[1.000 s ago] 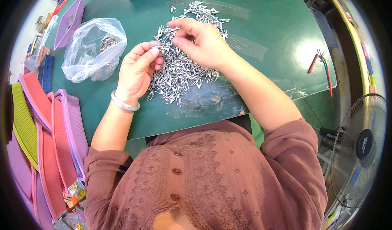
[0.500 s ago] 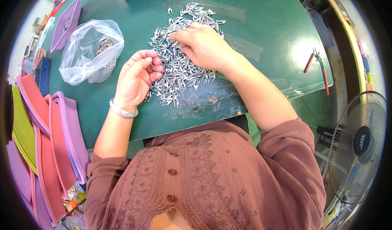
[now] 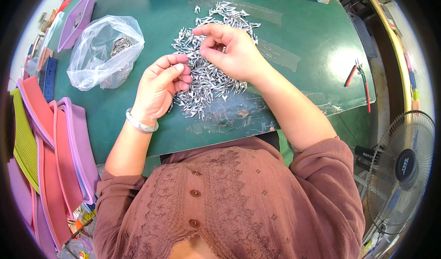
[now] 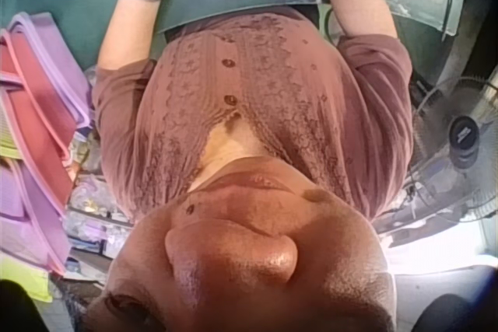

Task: The person sits at a green workbench and assembles small metal fasteners by hand. They pick up individual components from a pile, connect them, and place the finished items into a clear plastic bag. The workspace includes a stack of colorful plastic trays and a fan in the background.

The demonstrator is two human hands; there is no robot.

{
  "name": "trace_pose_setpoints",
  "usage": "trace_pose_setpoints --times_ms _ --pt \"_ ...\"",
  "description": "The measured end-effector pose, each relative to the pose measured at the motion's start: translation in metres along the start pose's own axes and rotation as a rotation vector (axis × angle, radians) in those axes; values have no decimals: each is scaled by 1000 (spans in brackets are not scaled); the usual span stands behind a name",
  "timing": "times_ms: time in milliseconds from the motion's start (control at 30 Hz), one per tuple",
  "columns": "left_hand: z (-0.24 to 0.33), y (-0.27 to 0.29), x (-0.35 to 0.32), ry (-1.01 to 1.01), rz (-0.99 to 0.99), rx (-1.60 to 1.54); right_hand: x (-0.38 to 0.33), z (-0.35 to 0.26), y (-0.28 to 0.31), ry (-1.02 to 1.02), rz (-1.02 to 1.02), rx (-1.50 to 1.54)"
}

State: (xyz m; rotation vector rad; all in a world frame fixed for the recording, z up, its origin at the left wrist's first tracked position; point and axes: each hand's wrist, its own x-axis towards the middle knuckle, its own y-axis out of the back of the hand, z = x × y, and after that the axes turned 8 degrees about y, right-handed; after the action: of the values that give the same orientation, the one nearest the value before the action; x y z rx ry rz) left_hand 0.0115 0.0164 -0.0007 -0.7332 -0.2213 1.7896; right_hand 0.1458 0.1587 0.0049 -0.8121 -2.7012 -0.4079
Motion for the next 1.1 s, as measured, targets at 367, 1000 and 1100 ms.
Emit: trace_pose_setpoints --times_ms 367,1000,1100 --pt "-2 0 1 -27 5 34 -5 -2 -6 76 -85 -69" --pt "-3 -3 1 -39 26 23 -6 0 -11 73 -92 3" --pt "-4 -1 2 -42 13 -5 -5 -1 -8 106 -78 6"
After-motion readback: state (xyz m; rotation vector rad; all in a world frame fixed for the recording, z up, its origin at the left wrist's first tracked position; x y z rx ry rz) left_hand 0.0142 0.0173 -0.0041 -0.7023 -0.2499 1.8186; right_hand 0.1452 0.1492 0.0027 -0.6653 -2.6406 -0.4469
